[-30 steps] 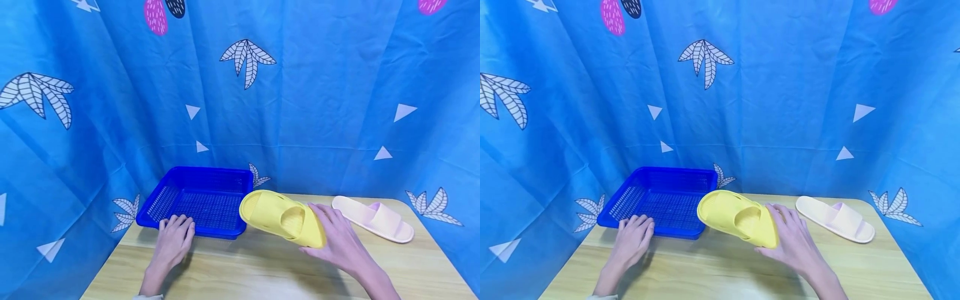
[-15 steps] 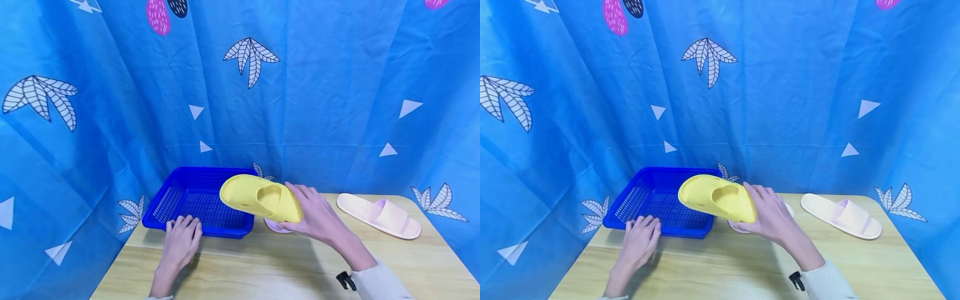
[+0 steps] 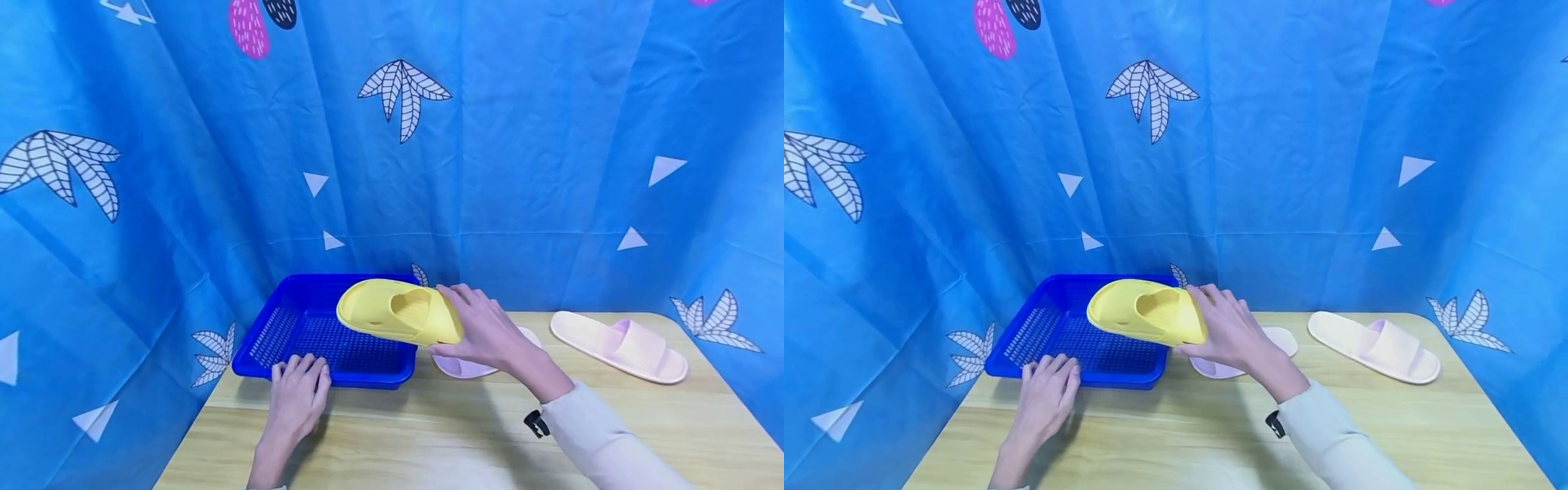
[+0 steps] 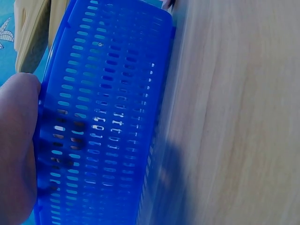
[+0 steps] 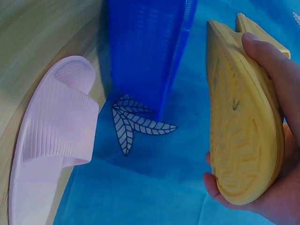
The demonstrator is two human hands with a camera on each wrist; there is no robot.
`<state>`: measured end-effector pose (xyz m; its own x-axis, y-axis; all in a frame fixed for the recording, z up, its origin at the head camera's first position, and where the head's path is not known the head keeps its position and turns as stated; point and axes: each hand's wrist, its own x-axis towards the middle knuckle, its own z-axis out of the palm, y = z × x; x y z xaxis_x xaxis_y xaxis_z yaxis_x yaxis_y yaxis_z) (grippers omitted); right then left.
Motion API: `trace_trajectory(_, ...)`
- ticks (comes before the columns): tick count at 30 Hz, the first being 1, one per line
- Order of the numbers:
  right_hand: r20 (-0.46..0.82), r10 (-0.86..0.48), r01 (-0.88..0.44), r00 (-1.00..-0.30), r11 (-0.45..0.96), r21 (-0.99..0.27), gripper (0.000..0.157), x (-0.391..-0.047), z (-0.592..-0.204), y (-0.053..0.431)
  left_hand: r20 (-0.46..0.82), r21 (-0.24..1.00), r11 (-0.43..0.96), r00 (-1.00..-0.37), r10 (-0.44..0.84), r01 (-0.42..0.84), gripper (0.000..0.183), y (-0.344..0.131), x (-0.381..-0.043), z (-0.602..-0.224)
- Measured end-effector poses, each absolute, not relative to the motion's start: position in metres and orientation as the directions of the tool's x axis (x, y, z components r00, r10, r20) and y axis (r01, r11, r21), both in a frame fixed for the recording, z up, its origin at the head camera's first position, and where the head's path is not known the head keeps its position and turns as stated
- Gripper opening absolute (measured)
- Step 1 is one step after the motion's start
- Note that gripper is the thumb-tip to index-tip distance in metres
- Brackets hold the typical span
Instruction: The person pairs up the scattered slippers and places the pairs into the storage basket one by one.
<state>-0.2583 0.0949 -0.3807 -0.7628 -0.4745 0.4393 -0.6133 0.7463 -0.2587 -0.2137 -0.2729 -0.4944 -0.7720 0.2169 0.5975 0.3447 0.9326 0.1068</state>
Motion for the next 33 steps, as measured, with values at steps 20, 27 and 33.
trace_trajectory(20, 0.353, -0.517, -0.618, -0.780, 0.727, -0.299, 0.102, -0.273, -0.376, 0.052, 0.598, 0.102, 0.937, -0.773, 0.211, 0.335, 0.033, -0.281, -0.209, -0.496)
trace_trajectory(27, 0.310, -0.515, -0.598, -0.799, 0.732, -0.327, 0.102, -0.283, -0.376, 0.038, 0.598, 0.103, 0.934, -0.772, 0.216, 0.342, 0.033, -0.278, -0.212, -0.495)
trace_trajectory(33, 0.289, -0.536, -0.608, -0.793, 0.726, -0.322, 0.099, -0.292, -0.380, 0.022, 0.610, 0.096, 0.931, -0.760, 0.225, 0.353, 0.032, -0.275, -0.215, -0.496)
